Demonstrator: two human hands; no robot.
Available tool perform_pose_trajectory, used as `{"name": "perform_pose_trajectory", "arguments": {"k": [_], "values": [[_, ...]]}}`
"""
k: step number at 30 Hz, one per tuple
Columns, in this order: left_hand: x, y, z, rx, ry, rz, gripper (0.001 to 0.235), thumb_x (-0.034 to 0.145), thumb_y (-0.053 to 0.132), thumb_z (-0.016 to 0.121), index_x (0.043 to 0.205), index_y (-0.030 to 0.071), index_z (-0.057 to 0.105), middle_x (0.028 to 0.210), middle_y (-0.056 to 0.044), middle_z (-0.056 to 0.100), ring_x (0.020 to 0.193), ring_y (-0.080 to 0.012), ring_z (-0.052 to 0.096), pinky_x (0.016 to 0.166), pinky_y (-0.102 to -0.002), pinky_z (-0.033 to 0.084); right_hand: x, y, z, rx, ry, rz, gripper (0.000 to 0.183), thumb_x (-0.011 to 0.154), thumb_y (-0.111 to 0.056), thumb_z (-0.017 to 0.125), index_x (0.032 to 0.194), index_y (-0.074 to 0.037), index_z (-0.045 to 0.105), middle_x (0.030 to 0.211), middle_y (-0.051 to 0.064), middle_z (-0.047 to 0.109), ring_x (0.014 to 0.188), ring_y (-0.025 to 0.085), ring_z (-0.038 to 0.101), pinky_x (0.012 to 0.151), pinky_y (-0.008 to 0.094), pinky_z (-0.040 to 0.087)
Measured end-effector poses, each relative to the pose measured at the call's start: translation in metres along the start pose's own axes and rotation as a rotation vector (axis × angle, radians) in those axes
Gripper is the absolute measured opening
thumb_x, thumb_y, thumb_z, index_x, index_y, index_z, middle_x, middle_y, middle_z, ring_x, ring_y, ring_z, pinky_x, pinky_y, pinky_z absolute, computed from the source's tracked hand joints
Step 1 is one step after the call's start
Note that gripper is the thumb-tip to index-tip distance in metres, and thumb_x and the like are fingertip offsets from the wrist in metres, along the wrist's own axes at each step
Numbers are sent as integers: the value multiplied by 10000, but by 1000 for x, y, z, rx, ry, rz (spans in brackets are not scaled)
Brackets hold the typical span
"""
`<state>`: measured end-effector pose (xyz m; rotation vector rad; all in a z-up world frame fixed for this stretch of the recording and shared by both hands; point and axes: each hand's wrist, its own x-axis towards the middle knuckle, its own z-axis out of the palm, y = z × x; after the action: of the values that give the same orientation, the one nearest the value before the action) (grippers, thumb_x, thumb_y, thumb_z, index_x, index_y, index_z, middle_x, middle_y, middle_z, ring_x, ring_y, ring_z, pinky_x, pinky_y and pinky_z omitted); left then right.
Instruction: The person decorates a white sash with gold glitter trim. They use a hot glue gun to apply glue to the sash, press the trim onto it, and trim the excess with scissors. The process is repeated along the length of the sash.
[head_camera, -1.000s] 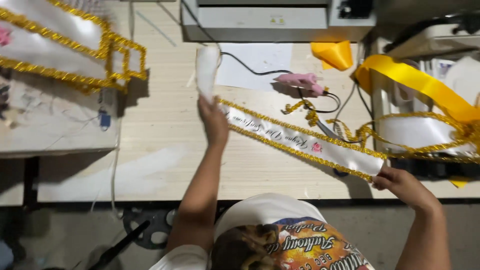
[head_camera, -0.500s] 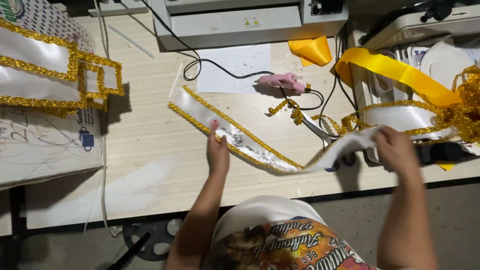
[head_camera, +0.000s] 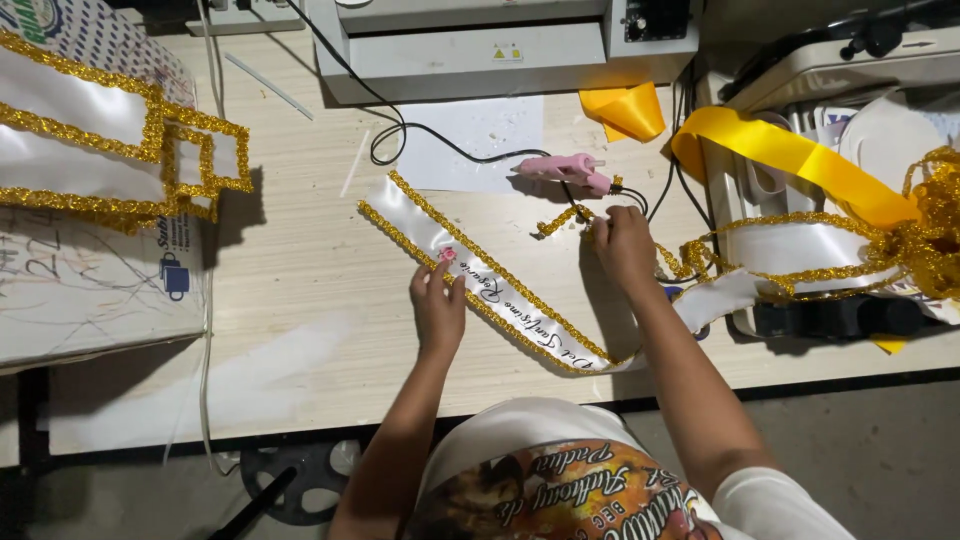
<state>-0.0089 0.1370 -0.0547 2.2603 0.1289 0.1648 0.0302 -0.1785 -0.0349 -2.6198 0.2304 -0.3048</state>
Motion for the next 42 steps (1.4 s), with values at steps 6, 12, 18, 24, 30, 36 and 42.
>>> {"name": "perform_pose_trajectory", "arguments": {"k": [6, 12, 18, 24, 30, 36, 42], "values": [[-21, 6, 1, 105, -209, -68, 336, 988, 233, 682, 1294, 94, 680, 1124, -175, 667, 870, -251, 672, 793, -368, 556, 3, -3, 9, 125, -84, -54, 206, 941, -120, 702, 1118, -22, 663, 1018, 178, 643, 914, 388, 634, 779, 479, 515], [-15, 27, -36, -217, -441, -433, 314, 949, 284, 658, 1213, 115, 634, 713, -82, 755, 618, -268, 702, 598, -405, 551, -7, -53, -49, 395, -78, -52, 121, 959, 1, 647, 1079, -15, 648, 1073, 141, 647, 939, 263, 684, 717, 343, 593], [-4, 57, -67, 253, -494, -227, 278, 975, 351, 704, 1005, 81, 645, 777, -105, 750, 697, -287, 713, 595, -395, 521, -20, -54, -63, 520, 30, -202, 105, 982, 48, 641, 1076, 0, 638, 1095, 99, 628, 983, 187, 654, 831, 293, 559], [24, 119, -63, -262, -370, 472, 286, 1011, 250, 664, 1216, 54, 699, 1224, -109, 706, 1180, -276, 658, 991, -385, 524, -29, -105, -96, 532, -121, -471, 153, 891, 12, 759, 1029, -39, 712, 1048, 84, 665, 1017, 203, 644, 825, 329, 543], [45, 110, -28, -1003, -1013, -139, 273, 994, 188, 707, 1231, 53, 693, 1140, -4, 716, 1107, -106, 643, 979, -281, 514, -29, -110, -115, 646, -249, -341, 163, 877, 0, 768, 1033, -42, 746, 1006, 83, 669, 890, 167, 660, 733, 288, 533], [53, 119, -51, -865, -1003, -259, 320, 946, 172, 701, 1263, 135, 724, 1090, 44, 724, 878, -95, 541, 805, -241, 483, -22, -79, -115, 712, -185, -327, 110, 982, -5, 658, 1073, -17, 718, 1021, 65, 686, 938, 139, 642, 759, 271, 532], [57, 112, -72, 48, -415, 323, 147, 910, 262, 749, 969, 128, 760, 945, 14, 796, 1000, -220, 635, 977, -440, 472, -14, -65, -102, 677, -294, 183, 148, 1037, -136, 602, 1010, -32, 704, 658, 3, 594, 581, 64, 513, 536, 247, 424]]}}
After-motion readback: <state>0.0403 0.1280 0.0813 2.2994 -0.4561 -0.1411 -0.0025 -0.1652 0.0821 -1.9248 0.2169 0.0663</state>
